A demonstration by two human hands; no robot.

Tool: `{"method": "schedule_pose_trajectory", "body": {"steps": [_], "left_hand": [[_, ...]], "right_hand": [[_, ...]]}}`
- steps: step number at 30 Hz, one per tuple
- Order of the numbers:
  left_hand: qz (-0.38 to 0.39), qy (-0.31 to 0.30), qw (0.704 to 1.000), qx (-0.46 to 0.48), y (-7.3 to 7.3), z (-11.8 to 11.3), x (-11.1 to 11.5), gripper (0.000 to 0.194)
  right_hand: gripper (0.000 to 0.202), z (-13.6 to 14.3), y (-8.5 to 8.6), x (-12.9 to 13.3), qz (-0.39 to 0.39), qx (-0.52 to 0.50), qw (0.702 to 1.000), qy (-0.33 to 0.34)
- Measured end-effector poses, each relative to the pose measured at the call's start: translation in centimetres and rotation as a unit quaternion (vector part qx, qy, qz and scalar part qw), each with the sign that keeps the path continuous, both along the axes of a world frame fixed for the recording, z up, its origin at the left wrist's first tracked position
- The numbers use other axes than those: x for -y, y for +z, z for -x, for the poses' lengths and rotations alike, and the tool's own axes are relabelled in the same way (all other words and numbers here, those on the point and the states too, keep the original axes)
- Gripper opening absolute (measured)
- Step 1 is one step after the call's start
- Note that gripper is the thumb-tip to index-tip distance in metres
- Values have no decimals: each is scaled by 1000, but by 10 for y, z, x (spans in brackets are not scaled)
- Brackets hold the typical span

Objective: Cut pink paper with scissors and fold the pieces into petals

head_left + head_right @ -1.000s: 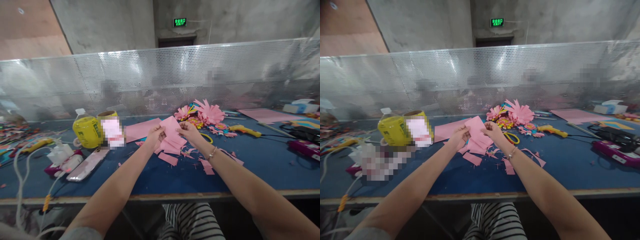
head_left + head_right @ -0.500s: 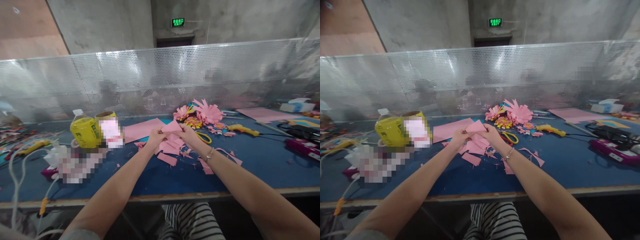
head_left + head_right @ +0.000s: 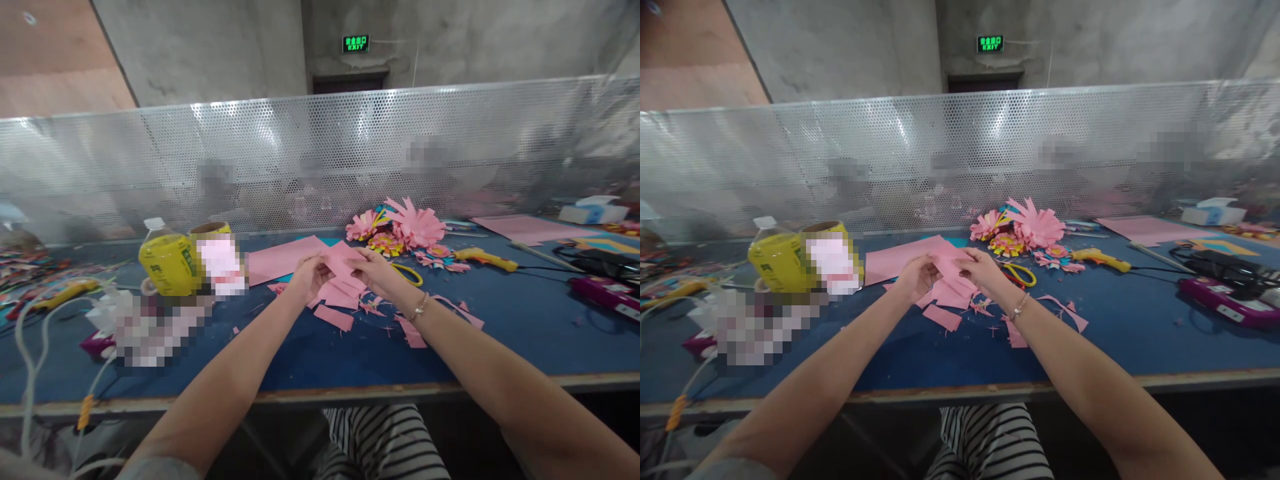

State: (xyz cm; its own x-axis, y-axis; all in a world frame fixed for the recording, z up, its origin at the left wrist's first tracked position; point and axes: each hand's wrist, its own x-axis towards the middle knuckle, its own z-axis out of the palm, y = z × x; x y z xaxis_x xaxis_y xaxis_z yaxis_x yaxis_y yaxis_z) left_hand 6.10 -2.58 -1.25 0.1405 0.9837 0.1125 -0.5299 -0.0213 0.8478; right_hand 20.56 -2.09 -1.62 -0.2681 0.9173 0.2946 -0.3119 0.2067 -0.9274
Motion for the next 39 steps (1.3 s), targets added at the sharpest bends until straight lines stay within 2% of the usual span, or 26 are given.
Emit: {"method": "schedule_pose_trajectory", "body": {"steps": [6,10,14,16,20,23,25,27,31,33,36,39], "left_hand": [[16,-23,1000,8,2,2,-1,14],[2,-29,999,-16,2,4,-2,21],[-37,-53,996,-53,0,6,0,17],[-62,-44,992,-104,-1,5,1,14],[-139,10,963,-232,-4,-1,4,25],[-137,-22,947,-289,-7,-4,4,32],[-136,-45,943,-301,-8,-5,3,35],[-156,-43,943,-292,-10,-4,1,32],[-167,-24,949,-268,-10,-2,-1,28],[-156,-23,952,-263,-9,-2,-1,28],[-149,-28,952,-264,-9,-3,0,29],[-155,-36,950,-269,-9,-3,2,28]], "right_hand": [[13,-4,1,-1,25,-70,997,14],[13,-5,1,-2,14,-55,998,21],[13,-8,0,-6,-45,13,999,-2],[16,-11,-1,-8,-84,63,994,-23],[20,-17,1,-11,-191,193,961,-58],[30,-18,2,-10,-243,235,940,-52],[39,-16,2,-10,-235,217,947,-39],[41,-13,0,-10,-207,191,959,-32],[22,-10,-2,-10,-137,112,983,-41],[21,-10,-2,-8,-118,87,989,-31],[24,-8,0,-4,-134,104,985,-32],[22,-6,1,-3,-161,132,976,-70]]}}
